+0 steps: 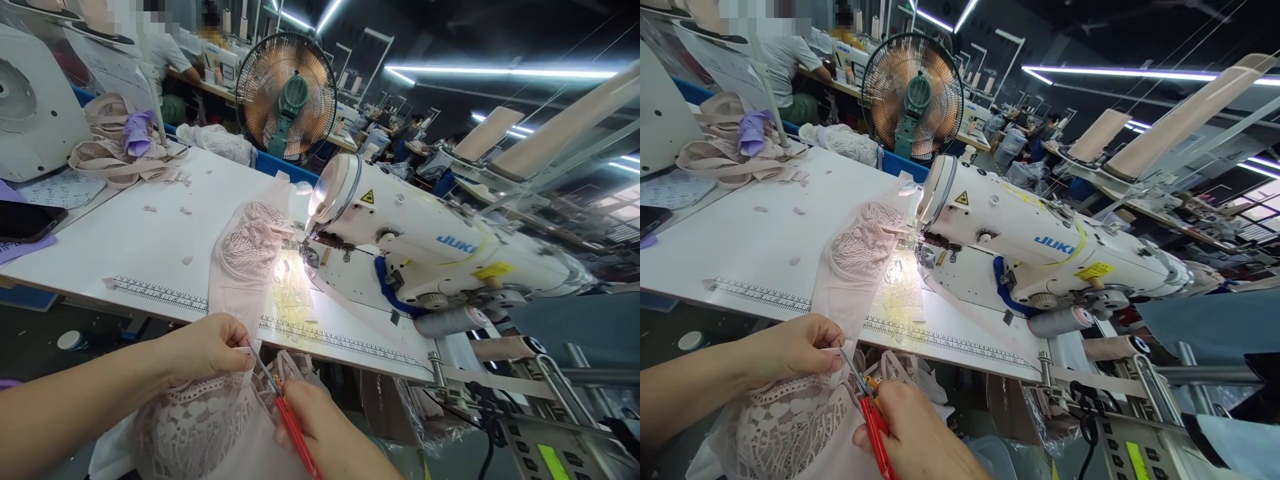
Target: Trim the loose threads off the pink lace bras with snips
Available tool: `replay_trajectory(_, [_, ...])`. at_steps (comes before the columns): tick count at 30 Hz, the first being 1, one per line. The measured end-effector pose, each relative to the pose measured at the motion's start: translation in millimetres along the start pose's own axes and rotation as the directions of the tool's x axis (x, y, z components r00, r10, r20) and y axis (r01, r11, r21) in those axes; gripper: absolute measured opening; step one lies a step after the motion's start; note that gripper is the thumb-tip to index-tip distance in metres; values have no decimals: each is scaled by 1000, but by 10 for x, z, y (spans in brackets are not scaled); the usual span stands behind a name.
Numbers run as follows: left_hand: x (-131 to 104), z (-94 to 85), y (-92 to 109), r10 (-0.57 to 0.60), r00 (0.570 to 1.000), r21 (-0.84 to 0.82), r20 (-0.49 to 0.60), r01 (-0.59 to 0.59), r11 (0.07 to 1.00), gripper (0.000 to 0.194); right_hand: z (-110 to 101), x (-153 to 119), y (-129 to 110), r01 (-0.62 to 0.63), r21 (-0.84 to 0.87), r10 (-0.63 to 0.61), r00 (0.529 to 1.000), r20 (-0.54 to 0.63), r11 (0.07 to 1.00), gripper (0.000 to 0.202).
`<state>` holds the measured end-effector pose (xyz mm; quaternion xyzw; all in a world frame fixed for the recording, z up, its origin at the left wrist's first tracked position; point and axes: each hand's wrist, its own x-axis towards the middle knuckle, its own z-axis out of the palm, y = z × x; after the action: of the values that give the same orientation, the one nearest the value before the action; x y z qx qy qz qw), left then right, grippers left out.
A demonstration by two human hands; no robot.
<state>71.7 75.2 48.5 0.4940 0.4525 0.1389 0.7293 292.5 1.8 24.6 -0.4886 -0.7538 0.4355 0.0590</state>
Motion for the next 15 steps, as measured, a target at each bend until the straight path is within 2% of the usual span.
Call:
replay_trajectory(4, [1, 5, 1, 3, 1000, 11, 0, -3, 1000, 19, 64, 13, 40, -33, 90, 35, 999, -20, 995, 27])
replay_trajectory(11, [5, 9, -46, 31, 1000, 21, 4, -31, 999, 19, 269, 88, 198, 95, 121, -79, 988, -130, 988, 33])
replay_trajectory(15, [-43, -12, -39, 46, 999, 57, 20, -47, 997, 21, 269, 104, 197, 149, 148, -114, 968, -222, 978, 33])
